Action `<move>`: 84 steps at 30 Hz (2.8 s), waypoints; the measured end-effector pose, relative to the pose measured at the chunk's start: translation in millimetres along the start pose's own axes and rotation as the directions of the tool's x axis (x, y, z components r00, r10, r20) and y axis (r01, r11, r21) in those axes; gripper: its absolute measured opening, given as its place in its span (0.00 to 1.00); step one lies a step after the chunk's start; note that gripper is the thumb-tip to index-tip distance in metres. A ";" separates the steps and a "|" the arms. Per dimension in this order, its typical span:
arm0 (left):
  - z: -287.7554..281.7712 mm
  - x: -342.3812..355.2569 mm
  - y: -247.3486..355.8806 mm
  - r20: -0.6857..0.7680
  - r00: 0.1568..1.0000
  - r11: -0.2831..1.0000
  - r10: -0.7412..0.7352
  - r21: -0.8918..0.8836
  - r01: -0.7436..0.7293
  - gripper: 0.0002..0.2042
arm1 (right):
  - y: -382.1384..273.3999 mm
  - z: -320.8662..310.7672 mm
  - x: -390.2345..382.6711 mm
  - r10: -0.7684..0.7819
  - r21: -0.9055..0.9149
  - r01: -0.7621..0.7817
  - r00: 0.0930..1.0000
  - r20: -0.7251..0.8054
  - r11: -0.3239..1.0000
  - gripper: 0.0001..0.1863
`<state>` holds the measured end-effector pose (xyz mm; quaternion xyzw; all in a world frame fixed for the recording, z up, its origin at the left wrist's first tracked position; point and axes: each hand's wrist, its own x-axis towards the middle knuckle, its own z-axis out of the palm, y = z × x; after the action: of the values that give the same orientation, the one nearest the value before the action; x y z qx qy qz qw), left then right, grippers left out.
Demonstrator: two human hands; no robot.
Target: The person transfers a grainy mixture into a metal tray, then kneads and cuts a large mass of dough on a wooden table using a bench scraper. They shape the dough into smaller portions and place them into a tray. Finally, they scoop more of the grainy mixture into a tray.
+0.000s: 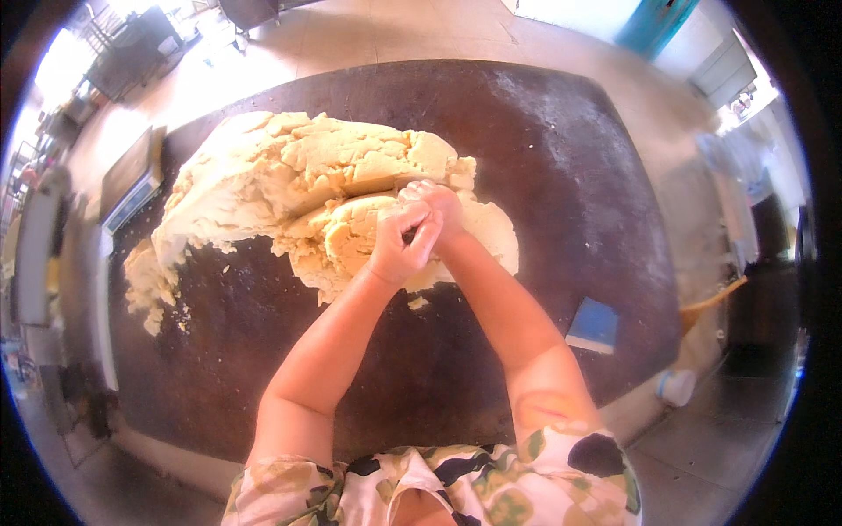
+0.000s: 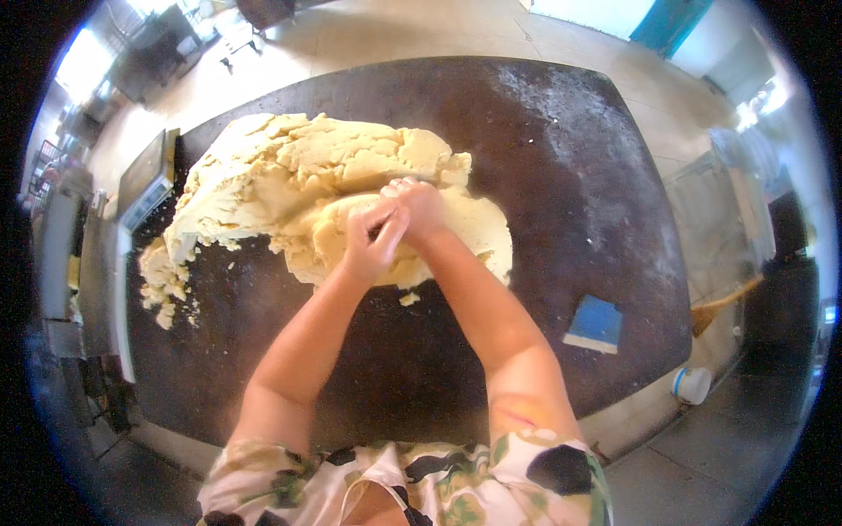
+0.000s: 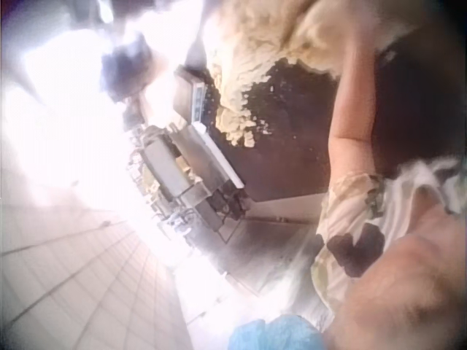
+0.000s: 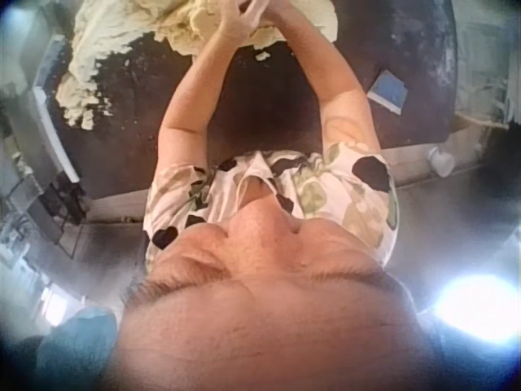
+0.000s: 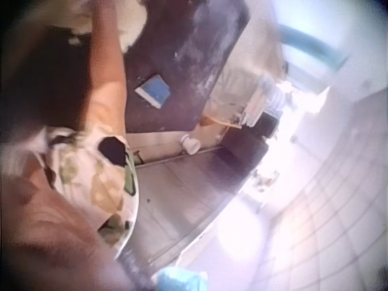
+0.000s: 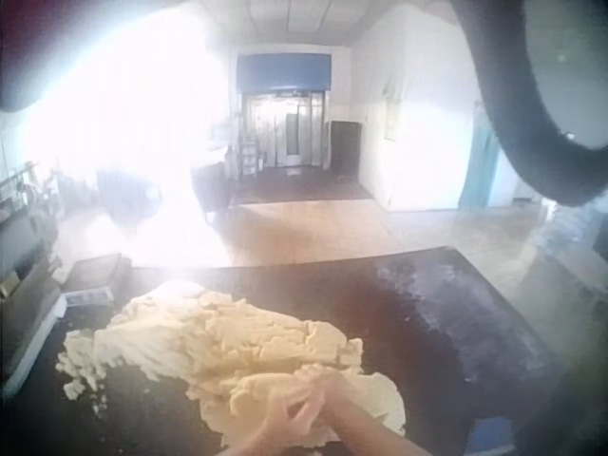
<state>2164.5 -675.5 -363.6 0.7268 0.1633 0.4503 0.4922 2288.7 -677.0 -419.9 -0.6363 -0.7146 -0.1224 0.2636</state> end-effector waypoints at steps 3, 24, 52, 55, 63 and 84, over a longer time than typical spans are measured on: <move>10.0 4.7 17.6 -0.029 1.000 1.000 0.005 0.004 -0.005 0.17 | 4.1 -9.5 3.7 -0.057 -0.001 0.057 0.995 0.083 0.998 0.05; 80.2 58.4 -7.2 -0.015 0.964 0.934 -0.265 -0.253 0.253 0.11 | 75.3 -32.5 -9.4 0.373 -0.094 -0.367 0.841 0.393 0.925 0.12; -129.8 5.1 -64.7 0.007 0.605 0.441 -0.796 0.691 0.573 0.31 | 126.3 -108.9 -154.3 0.264 0.257 -0.339 0.921 0.287 0.905 0.08; -128.8 4.6 -68.0 0.000 0.603 0.440 -0.798 0.685 0.581 0.33 | 88.8 -71.0 -71.2 0.235 0.540 -0.317 0.948 0.217 0.780 0.16; -119.3 9.7 -60.9 0.046 0.541 0.451 -0.840 0.614 0.647 0.31 | 40.7 13.3 -6.4 0.378 0.107 -0.554 0.684 0.624 0.825 0.27; -120.5 -216.8 72.4 0.174 0.969 0.566 -0.176 0.823 -0.045 0.18 | -106.8 -129.1 -140.7 0.022 0.198 -0.054 0.987 0.162 0.979 0.17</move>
<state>1934.1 -788.0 -395.0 0.9134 0.3208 0.2141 0.1302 2220.5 -878.9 -370.3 -0.6275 -0.7299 0.0069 0.2710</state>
